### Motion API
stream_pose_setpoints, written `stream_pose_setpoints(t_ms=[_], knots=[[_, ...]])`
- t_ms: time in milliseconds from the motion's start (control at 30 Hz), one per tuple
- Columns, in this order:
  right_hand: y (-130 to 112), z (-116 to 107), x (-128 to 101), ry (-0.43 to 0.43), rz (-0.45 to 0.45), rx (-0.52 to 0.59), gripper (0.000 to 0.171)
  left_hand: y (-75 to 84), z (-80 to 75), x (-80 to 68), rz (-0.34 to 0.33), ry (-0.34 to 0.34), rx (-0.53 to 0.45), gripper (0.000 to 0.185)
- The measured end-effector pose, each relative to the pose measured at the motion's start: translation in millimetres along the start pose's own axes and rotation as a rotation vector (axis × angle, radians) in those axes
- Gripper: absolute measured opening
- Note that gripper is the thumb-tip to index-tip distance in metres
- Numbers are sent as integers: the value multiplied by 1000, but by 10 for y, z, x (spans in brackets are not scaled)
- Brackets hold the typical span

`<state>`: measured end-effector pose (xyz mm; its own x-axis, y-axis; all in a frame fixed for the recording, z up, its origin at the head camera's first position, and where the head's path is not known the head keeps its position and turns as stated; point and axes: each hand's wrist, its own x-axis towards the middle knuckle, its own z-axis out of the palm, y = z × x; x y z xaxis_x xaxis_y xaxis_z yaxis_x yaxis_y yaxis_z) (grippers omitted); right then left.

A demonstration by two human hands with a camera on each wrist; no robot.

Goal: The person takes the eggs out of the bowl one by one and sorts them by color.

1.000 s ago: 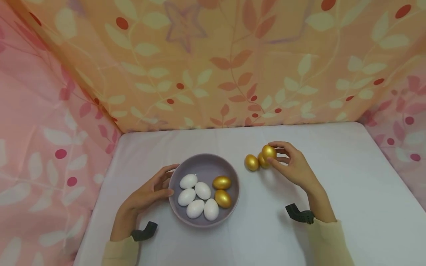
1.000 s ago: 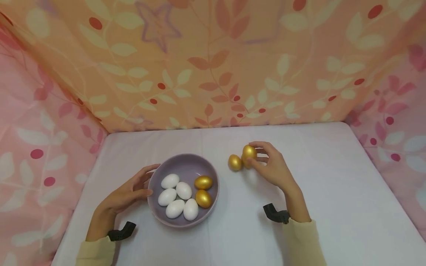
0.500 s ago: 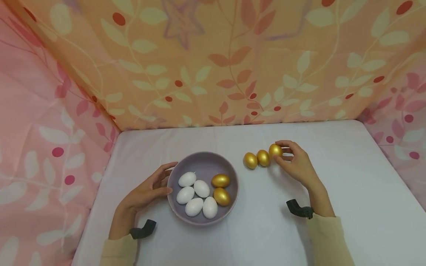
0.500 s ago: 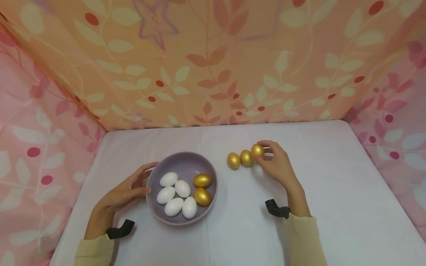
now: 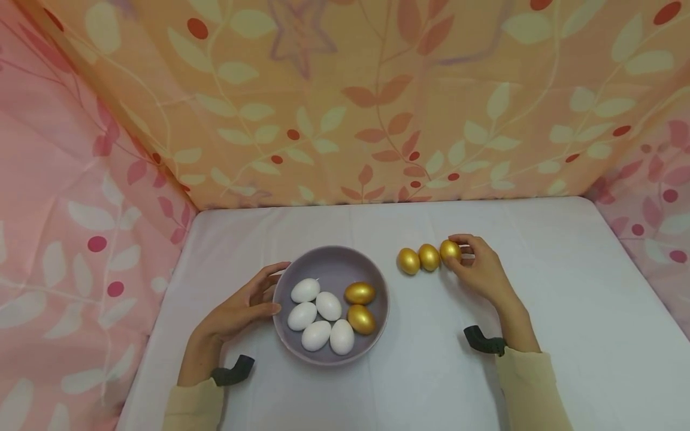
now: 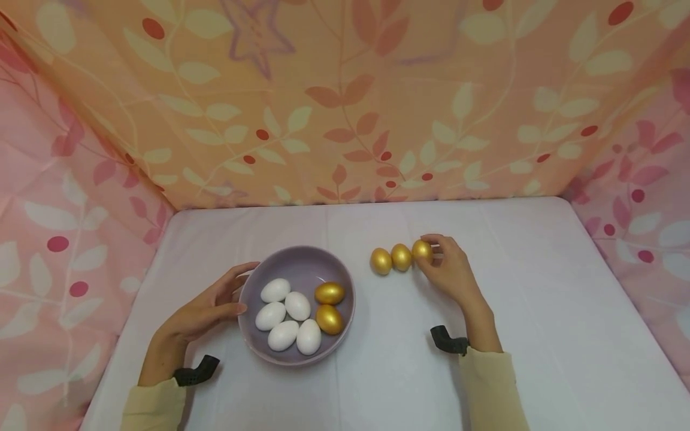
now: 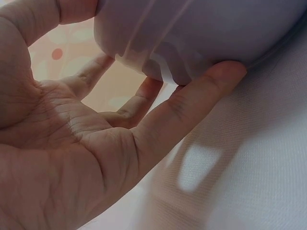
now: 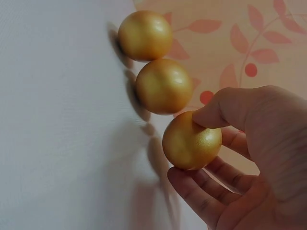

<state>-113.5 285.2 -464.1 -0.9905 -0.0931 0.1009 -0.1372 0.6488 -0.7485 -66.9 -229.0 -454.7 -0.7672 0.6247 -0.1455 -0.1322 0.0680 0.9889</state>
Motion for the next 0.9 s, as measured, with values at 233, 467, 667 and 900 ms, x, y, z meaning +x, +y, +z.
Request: stream_pose_setpoints(t_ms=[233, 467, 667, 900], knots=[[30, 13, 13, -24, 4, -38, 49, 2, 5, 28, 0, 0, 4, 80], [17, 24, 0, -49, 10, -40, 50, 19, 17, -2, -20, 8, -8, 81], [-29, 24, -4, -34, 7, -69, 49, 42, 9, 3, -6, 4, -9, 81], [-159, -55, -38, 30, -16, -139, 49, 16, 33, 6, 5, 5, -21, 79]])
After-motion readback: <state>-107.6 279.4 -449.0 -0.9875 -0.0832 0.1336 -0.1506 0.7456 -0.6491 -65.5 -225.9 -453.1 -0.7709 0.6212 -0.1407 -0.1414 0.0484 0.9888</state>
